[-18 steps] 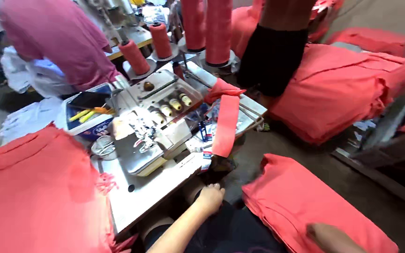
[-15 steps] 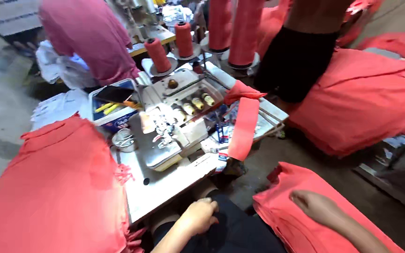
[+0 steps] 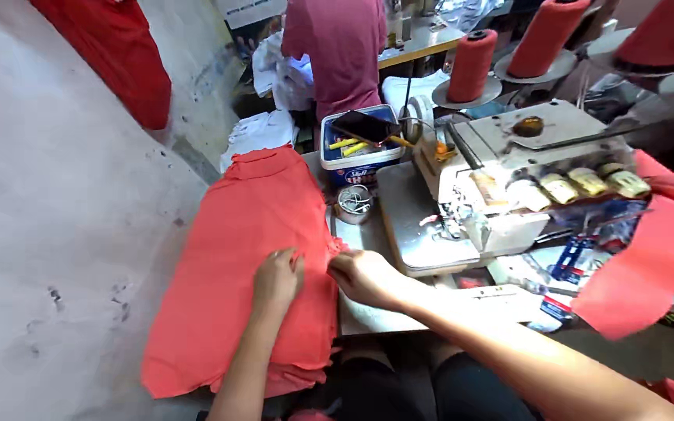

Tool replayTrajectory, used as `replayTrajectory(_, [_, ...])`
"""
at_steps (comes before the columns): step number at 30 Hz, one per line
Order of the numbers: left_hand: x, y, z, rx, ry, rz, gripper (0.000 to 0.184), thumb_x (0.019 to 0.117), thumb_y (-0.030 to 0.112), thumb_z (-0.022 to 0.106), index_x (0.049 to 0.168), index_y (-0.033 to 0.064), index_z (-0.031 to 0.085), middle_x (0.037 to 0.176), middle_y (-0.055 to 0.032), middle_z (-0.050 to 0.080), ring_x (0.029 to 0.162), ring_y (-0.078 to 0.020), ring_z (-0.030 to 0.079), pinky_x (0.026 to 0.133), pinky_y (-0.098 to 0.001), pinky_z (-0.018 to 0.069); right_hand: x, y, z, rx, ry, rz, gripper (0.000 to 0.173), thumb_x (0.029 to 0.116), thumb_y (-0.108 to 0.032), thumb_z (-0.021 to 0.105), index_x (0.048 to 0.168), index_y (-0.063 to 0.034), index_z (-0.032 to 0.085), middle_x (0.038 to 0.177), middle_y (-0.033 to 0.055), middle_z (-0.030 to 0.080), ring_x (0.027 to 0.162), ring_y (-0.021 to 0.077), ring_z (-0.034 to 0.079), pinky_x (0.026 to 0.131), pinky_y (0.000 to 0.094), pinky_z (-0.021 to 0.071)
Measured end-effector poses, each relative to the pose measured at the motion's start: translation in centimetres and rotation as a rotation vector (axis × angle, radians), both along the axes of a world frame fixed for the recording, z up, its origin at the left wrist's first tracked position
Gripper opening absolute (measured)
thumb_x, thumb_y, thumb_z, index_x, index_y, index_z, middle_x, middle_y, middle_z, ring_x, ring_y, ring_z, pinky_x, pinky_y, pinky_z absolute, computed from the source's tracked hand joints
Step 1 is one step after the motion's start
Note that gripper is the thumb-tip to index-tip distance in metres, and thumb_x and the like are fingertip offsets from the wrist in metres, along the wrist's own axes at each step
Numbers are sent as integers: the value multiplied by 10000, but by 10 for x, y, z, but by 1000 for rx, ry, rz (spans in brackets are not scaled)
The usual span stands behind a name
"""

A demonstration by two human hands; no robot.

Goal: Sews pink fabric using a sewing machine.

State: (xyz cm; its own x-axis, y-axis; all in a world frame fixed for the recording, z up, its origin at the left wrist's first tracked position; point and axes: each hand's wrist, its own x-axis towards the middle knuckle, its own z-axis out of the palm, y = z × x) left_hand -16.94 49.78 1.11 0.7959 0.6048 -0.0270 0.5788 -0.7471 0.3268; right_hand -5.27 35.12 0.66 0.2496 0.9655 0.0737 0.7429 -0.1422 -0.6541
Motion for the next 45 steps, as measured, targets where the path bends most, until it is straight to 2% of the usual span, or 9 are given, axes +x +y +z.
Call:
replayTrajectory(7, [93,81,-31,159,275,40,433,1048,99,501,1478,50,508,1486,-263,469,1264,-452,566,986,-589,500,30,141,-16,-325,-180,-241,484,1040,10,429,1523,-14,413,1484,297,434,1299,497,507,970,639,472])
replayTrajectory(14, [-66,163,5,258,-104,-118,274,937,-96,560,1136,-40,742,1175,-353,640,1129,-547,611,952,-685,471,34,153,-19,-196,-129,-190,400,1033,21,429,1424,47,508,1419,297,521,1305,474,525,1001,624,455])
replayTrajectory(19, [-146,180,-1,-72,-984,296,377,1034,-9,329,1325,-246,351,1278,-238,556,1158,-86,593,1035,-266,483,-46,140,7,198,348,179,364,967,76,518,1305,53,651,1214,271,688,1178,406,648,1031,569,471])
replayTrajectory(23, [-78,142,74,-145,-1253,410,137,1067,43,414,1022,-23,525,805,38,573,721,15,573,713,-167,510,-79,90,49,529,637,209,335,943,131,497,1247,154,634,1158,311,686,1106,391,670,972,525,502])
replayTrajectory(25, [-44,120,77,-284,-1304,-93,175,1066,79,452,1136,38,606,940,57,660,858,6,632,805,-177,529,-68,52,65,703,713,77,316,930,145,472,1203,192,624,1122,301,685,1053,301,678,937,430,528])
replayTrajectory(28, [45,96,110,-34,-921,-805,241,1060,87,486,1272,-12,546,1107,-11,631,996,-22,609,886,-202,505,-35,-11,53,820,685,-255,271,967,51,472,1152,137,651,1031,140,713,939,39,657,867,219,533])
replayTrajectory(32, [147,-29,90,52,-235,-635,218,956,103,687,1116,-44,690,1002,-269,701,972,-439,684,869,-659,510,-13,-95,-26,805,720,-658,209,1000,-16,490,1071,38,679,924,-30,703,876,-42,655,832,163,556])
replayTrajectory(36, [178,-55,18,-49,23,-612,109,948,72,680,1042,19,698,889,-219,692,868,-426,678,762,-647,511,-22,-147,-87,726,844,-953,206,990,21,481,1022,-29,678,840,-70,696,787,-21,664,766,169,567])
replayTrajectory(45, [176,-104,30,-48,7,-369,215,984,139,670,1121,-27,675,1060,-266,686,1049,-433,659,908,-612,495,-18,-147,-99,886,723,-965,227,971,52,469,1045,-7,675,916,-78,721,872,-51,669,834,132,551])
